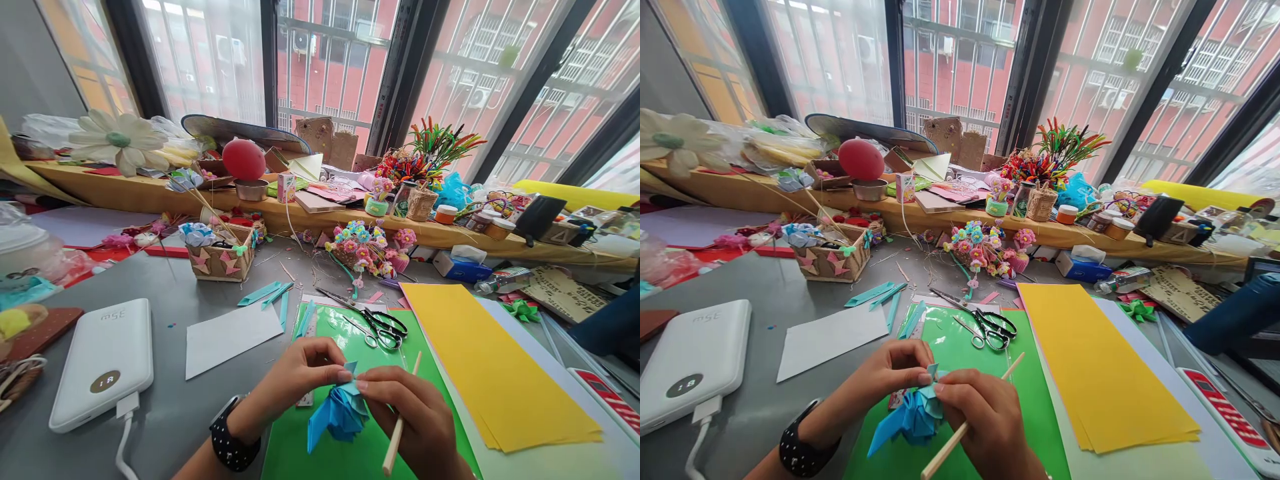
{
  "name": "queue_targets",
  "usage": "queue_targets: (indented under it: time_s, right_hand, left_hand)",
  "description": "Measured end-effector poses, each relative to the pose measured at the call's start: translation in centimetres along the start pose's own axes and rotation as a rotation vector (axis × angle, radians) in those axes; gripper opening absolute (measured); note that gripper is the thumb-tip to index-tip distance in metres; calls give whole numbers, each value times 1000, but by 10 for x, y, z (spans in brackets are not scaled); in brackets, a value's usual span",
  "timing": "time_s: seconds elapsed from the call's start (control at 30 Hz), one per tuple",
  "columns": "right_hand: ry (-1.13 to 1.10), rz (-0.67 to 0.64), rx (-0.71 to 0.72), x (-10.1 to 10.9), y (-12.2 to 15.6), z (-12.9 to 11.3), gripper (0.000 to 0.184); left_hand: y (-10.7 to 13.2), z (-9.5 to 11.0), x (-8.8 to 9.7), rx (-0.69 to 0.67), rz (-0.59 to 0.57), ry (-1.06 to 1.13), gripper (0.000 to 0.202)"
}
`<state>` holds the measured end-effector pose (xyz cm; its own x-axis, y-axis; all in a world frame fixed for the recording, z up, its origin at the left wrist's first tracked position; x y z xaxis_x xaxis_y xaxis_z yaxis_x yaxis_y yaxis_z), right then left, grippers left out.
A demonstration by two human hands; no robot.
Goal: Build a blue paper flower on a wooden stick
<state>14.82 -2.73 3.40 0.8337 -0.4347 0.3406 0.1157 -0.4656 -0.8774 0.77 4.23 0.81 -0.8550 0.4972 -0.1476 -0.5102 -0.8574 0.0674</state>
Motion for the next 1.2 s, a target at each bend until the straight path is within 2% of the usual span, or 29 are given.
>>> queue_targets:
  time_s: [0.2, 0.37, 0.63, 0.83, 1.2]
  right_hand:
    - [103, 31, 58, 3, -1, -3, 7]
    - [74, 22, 67, 1, 0, -3, 10]
    - [63, -64, -53, -4, 0, 5, 15]
    - [65, -46, -84, -4, 0, 5, 15]
    - [181, 24, 29, -2, 2, -1, 13]
  left_hand:
    - [-1, 3, -1, -42, 73, -5, 21]
    - [0, -1, 2, -30, 102, -33, 19]
    - [-1, 3, 0, -81, 129, -64, 21]
    - [0, 1, -5, -105, 174, -43, 27]
    - [-1, -7, -7, -49, 178, 9, 37]
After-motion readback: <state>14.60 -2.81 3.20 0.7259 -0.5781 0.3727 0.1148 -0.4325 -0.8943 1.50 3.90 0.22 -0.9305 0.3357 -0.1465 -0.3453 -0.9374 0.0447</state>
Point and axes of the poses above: each hand's wrist, its own y-axis away from the middle knuckle, its own x-axis out of the back of the hand, z = x × y, the point moved 3 cm from there along -y, towards the middle knuckle, and after that the axes turned 8 degrees about z, right-handed, at the moved point
